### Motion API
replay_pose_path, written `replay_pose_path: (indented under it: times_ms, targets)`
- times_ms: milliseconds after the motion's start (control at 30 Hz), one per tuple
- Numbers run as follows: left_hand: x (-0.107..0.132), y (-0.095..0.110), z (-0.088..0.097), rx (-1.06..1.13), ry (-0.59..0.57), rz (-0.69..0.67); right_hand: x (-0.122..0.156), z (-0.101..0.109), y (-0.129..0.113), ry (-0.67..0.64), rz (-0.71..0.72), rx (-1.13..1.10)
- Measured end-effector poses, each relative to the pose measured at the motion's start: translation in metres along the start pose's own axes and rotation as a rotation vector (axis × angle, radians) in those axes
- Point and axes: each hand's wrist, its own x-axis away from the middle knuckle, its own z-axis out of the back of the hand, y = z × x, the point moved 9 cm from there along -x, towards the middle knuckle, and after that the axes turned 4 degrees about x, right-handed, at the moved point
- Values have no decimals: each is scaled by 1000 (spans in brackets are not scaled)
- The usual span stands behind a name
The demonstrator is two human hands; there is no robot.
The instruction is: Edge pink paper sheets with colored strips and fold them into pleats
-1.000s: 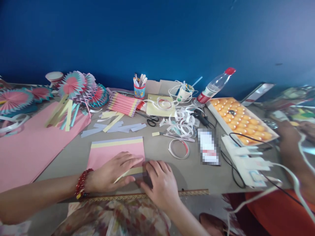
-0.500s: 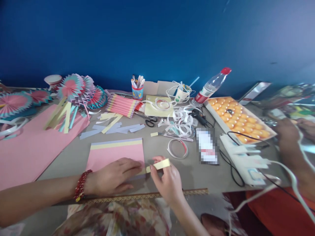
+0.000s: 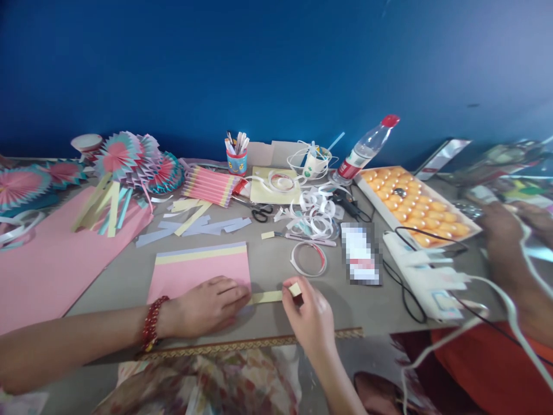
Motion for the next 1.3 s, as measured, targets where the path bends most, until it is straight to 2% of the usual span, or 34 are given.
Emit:
replay_pose_path:
  times_ms: [333,533,700,833,933,1033,1133,1300]
  targets:
    - [2,2,-2,-44,-22,-11,14,0,-15,86,189,141]
    - [3,3,3,-49,15,1,26,-2,-19,111,199,186]
    - [5,1,1,-10,12,6,37,10,4,163,90,202]
    - [6,-2,3,69,32,10,38,25,34,153,-75,60]
    - [5,-4,5,102,42,18,27,27,44,132,-121,-76]
    - [4,-4,6,117,55,27,7,26,48,167,-129,-232]
    - [6,-5,5,158,64,53,-8,24,40,226,-62,-255]
    - [9,-8,11,181,107,114,-1,28,-3,372,172,140]
